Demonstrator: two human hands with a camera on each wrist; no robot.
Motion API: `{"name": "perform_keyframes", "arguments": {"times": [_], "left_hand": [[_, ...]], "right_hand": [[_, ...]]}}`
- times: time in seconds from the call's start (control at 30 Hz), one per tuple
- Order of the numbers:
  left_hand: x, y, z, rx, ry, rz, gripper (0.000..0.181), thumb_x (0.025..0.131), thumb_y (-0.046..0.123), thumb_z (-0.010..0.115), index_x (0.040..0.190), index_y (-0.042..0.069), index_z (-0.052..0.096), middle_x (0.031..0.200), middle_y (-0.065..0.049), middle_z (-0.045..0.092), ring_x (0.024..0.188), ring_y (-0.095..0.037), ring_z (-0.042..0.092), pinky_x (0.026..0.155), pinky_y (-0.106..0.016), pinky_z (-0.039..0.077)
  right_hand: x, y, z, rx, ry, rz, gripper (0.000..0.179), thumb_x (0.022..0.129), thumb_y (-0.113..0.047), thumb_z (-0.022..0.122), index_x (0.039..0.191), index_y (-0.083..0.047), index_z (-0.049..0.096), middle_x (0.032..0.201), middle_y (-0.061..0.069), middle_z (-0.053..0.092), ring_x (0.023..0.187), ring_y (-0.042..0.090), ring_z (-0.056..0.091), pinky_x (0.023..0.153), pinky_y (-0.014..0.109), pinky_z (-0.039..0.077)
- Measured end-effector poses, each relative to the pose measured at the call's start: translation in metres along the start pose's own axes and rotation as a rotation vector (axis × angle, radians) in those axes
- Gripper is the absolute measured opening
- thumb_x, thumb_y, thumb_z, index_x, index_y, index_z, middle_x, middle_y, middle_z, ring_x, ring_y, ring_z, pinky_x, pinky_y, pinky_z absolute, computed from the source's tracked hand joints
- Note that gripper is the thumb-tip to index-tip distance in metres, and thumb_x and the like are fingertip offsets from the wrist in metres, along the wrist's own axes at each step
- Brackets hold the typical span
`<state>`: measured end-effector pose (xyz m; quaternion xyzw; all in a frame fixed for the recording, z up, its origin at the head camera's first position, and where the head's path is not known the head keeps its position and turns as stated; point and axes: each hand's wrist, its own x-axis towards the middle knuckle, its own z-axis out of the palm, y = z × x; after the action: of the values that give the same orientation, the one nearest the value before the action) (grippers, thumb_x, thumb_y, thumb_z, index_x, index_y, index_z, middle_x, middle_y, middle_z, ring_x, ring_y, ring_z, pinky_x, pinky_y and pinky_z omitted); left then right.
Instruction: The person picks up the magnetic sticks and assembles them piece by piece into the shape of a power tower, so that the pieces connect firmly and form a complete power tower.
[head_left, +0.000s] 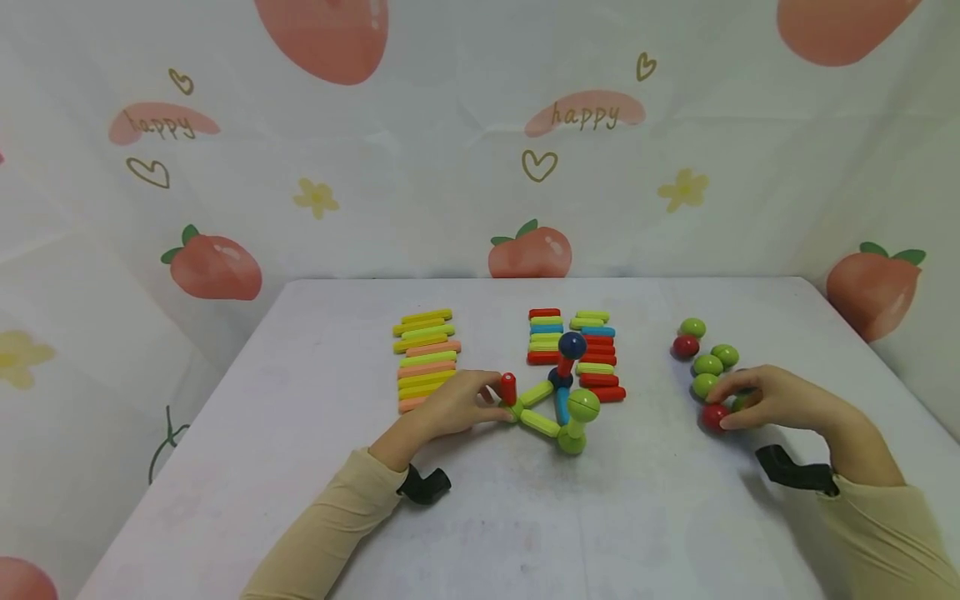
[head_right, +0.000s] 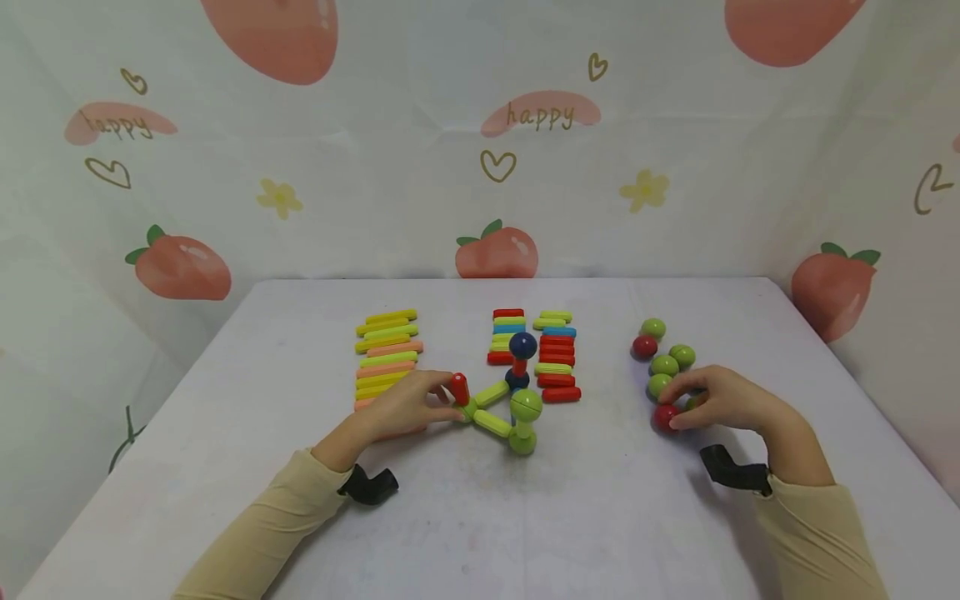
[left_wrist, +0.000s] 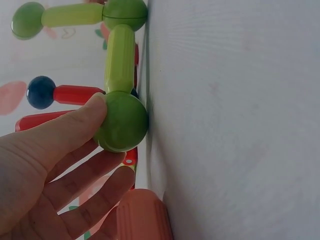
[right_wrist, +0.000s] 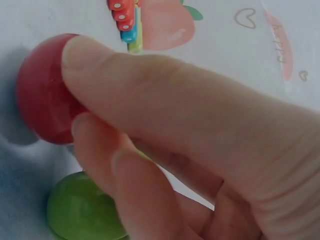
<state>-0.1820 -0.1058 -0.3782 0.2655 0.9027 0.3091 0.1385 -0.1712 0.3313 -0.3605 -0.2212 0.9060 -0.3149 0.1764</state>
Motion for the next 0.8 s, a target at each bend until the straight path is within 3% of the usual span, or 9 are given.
{"name": "perform_keyframes", "arguments": {"times": [0.17,0.27,0.43,0.57,0.8], "left_hand": [[-0.001,0.001,0.0,-0.005,0.001,0.012,0.03,0.081,0.031,0.072,0.104,0.014,0.063,0.096,0.005,0.067,0.088,-0.01,0.059,0.072,-0.02,0.048],[-0.001,0.001,0.0,0.004,0.006,0.021,0.03,0.081,0.031,0.072,0.104,0.014,0.063,0.096,0.005,0.067,0.088,-0.01,0.059,0.074,-0.02,0.049],[-0.001,0.002,0.0,0.037,0.01,0.03,0.03,0.081,0.032,0.071,0.104,0.014,0.063,0.097,0.004,0.067,0.088,-0.01,0.059,0.075,-0.021,0.049],[0.0,0.006,0.002,0.09,0.01,0.037,0.032,0.082,0.034,0.071,0.105,0.014,0.062,0.097,0.004,0.067,0.088,-0.011,0.059,0.075,-0.021,0.049],[0.0,0.016,0.006,0.169,0.009,0.029,0.033,0.082,0.038,0.07,0.105,0.015,0.062,0.097,0.002,0.068,0.088,-0.013,0.06,0.073,-0.021,0.048]], "right_hand": [[0.001,-0.007,0.0,-0.011,0.01,0.05,0.027,0.079,-0.018,0.073,0.1,-0.004,0.064,0.092,-0.011,0.06,0.072,-0.003,0.053,0.062,0.019,0.048],[0.001,-0.015,-0.001,-0.029,0.047,0.039,0.028,0.079,-0.02,0.073,0.101,-0.006,0.064,0.082,-0.007,0.06,0.067,0.0,0.053,0.058,0.019,0.045],[0.01,-0.036,0.001,-0.037,0.177,-0.083,0.023,0.078,-0.015,0.074,0.1,-0.012,0.065,0.068,-0.007,0.058,0.063,0.004,0.051,0.053,0.02,0.04],[0.023,-0.058,0.007,-0.003,0.261,-0.189,0.024,0.079,-0.009,0.073,0.101,-0.012,0.063,0.08,-0.01,0.06,0.071,0.004,0.055,0.057,0.019,0.046],[0.045,-0.104,0.022,0.143,0.327,-0.257,0.027,0.082,-0.007,0.069,0.108,-0.005,0.061,0.091,-0.015,0.06,0.076,0.006,0.06,0.066,0.018,0.052]]}}
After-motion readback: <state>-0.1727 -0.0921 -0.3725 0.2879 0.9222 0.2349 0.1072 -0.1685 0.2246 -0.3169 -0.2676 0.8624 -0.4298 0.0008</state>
